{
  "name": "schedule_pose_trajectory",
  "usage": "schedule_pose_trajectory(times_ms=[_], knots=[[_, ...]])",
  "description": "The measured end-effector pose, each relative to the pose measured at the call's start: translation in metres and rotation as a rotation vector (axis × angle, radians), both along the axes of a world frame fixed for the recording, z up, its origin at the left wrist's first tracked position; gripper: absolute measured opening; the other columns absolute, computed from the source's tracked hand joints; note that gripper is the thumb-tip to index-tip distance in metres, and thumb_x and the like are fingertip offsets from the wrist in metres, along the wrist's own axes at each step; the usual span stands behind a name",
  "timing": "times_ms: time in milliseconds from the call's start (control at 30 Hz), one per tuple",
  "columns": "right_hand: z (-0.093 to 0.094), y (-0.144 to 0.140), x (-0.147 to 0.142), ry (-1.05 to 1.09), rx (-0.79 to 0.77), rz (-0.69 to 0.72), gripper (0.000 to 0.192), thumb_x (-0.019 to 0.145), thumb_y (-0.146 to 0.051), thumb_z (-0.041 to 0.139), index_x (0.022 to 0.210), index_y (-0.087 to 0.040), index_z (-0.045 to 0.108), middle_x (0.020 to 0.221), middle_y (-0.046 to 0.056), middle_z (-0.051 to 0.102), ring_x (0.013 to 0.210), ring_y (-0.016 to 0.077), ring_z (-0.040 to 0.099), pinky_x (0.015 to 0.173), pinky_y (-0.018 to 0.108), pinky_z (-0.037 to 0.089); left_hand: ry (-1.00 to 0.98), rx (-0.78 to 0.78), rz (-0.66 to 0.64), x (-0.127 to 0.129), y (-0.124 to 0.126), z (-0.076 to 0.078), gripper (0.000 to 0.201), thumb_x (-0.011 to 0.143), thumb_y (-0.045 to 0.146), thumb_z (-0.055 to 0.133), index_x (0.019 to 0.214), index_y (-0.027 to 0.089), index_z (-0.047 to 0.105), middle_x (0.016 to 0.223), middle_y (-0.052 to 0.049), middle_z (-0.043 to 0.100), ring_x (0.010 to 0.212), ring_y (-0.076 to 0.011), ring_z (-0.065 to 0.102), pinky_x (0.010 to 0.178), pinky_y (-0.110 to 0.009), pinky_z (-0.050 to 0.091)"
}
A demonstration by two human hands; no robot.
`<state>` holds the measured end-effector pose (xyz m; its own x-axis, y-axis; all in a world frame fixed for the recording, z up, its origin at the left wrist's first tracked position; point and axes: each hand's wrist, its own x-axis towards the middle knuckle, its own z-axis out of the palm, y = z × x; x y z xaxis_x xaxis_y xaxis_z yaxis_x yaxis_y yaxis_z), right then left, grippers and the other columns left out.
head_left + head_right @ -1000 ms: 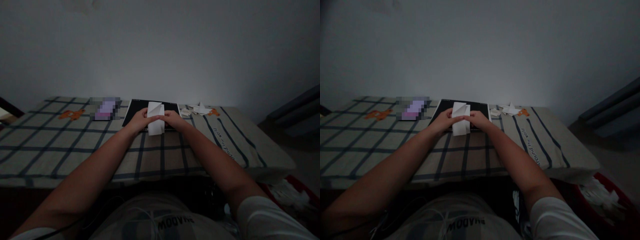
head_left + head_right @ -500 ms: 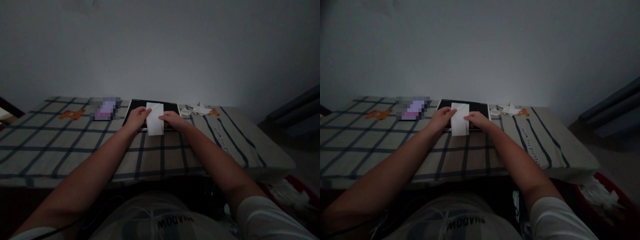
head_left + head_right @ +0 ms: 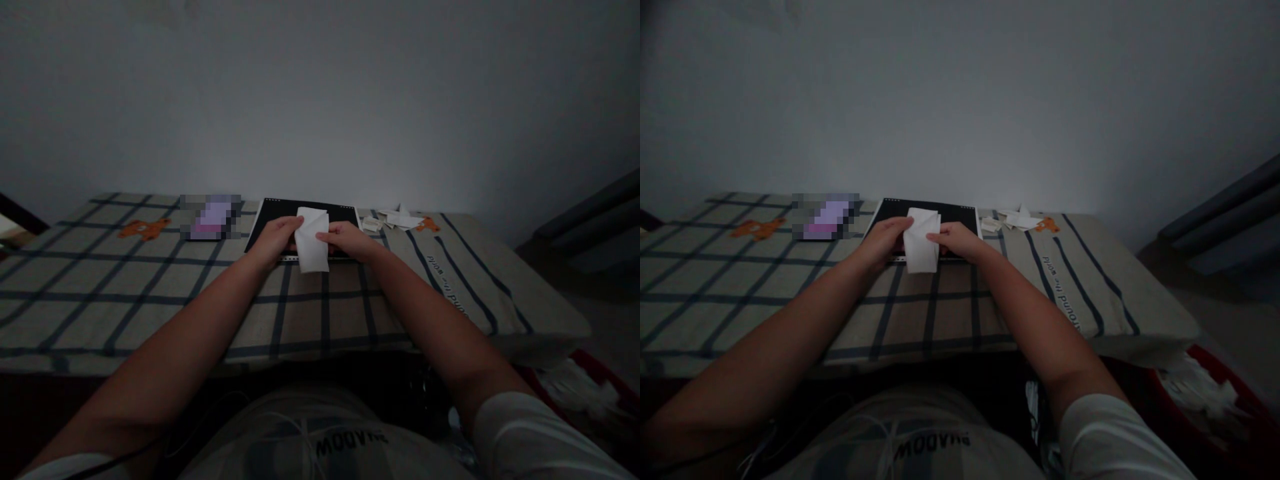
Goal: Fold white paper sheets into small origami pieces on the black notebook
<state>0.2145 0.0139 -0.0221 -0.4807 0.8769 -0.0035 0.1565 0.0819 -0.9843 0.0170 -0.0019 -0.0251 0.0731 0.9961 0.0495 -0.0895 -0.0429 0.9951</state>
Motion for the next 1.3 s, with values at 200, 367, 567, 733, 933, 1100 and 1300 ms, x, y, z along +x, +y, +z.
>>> schedule_pose_trajectory(times_ms=[200, 367, 567, 733, 933, 1100, 1300], knots=[[-0.0005, 0.0014, 0.0009, 0.019, -0.005, 0.044, 0.025, 0.078, -0.039, 0.075, 0.078, -0.015, 0.068, 0.066, -0.001, 0.063, 0.056, 0.0098, 0.049, 0.055, 0.024, 0.039, 0.055, 0.009, 0.053, -0.0009, 0.0021, 0.0005, 0.028, 0.075, 0.043, 0.078, 0.070, 0.018, 0.065, 0.067, -0.002, 0.063, 0.059, -0.0133, 0.056, 0.054, -0.024, 0.047], [0.0034, -0.0011, 0.0006, -0.004, 0.003, -0.012, 0.032, 0.077, -0.045, 0.076, 0.071, -0.016, 0.066, 0.062, -0.001, 0.060, 0.055, 0.0099, 0.050, 0.053, 0.023, 0.039, 0.078, 0.042, 0.088, -0.0002, 0.0000, 0.0034, 0.036, 0.073, 0.047, 0.080, 0.065, 0.018, 0.061, 0.062, 0.000, 0.059, 0.056, -0.0128, 0.053, 0.054, -0.024, 0.046], [0.0029, -0.0011, 0.0010, -0.017, 0.020, -0.017, 0.029, 0.075, -0.041, 0.079, 0.072, -0.015, 0.067, 0.062, 0.000, 0.062, 0.056, 0.0105, 0.051, 0.054, 0.024, 0.039, 0.132, 0.091, 0.108, 0.0001, -0.0002, 0.0027, 0.033, 0.075, 0.045, 0.078, 0.065, 0.018, 0.063, 0.062, 0.000, 0.059, 0.054, -0.0123, 0.049, 0.051, -0.023, 0.039], [0.0031, -0.0015, -0.0008, 0.001, -0.016, -0.003, 0.025, 0.076, -0.036, 0.078, 0.073, -0.014, 0.067, 0.065, 0.000, 0.063, 0.056, 0.0100, 0.051, 0.056, 0.024, 0.041, 0.188, 0.106, 0.133, -0.0010, 0.0024, 0.0003, 0.032, 0.076, 0.045, 0.077, 0.064, 0.018, 0.062, 0.060, 0.000, 0.057, 0.053, -0.0120, 0.046, 0.050, -0.024, 0.034], [0.0019, -0.0007, -0.0013, 0.025, -0.046, 0.008, 0.018, 0.078, -0.030, 0.076, 0.073, -0.014, 0.068, 0.065, 0.000, 0.063, 0.058, 0.0099, 0.051, 0.057, 0.024, 0.042, 0.194, 0.132, 0.171, -0.0024, 0.0043, -0.0024, 0.035, 0.073, 0.044, 0.080, 0.061, 0.019, 0.058, 0.060, 0.002, 0.054, 0.055, -0.0120, 0.045, 0.053, -0.024, 0.032], [0.0043, -0.0028, -0.0031, 0.042, -0.072, 0.001, 0.012, 0.080, -0.023, 0.074, 0.075, -0.014, 0.069, 0.068, 0.001, 0.065, 0.059, 0.0101, 0.053, 0.059, 0.024, 0.044, 0.166, 0.130, 0.172, -0.0022, 0.0035, -0.0021, 0.034, 0.074, 0.042, 0.080, 0.062, 0.019, 0.058, 0.060, 0.002, 0.055, 0.055, -0.0122, 0.047, 0.053, -0.024, 0.034], [0.0062, -0.0047, -0.0038, 0.048, -0.076, -0.012, 0.016, 0.080, -0.026, 0.077, 0.072, -0.015, 0.067, 0.068, 0.000, 0.065, 0.059, 0.0101, 0.055, 0.061, 0.024, 0.047, 0.197, 0.157, 0.189, -0.0022, 0.0025, 0.0003, 0.033, 0.075, 0.040, 0.078, 0.061, 0.019, 0.057, 0.058, 0.002, 0.054, 0.055, -0.0119, 0.047, 0.053, -0.024, 0.034]])
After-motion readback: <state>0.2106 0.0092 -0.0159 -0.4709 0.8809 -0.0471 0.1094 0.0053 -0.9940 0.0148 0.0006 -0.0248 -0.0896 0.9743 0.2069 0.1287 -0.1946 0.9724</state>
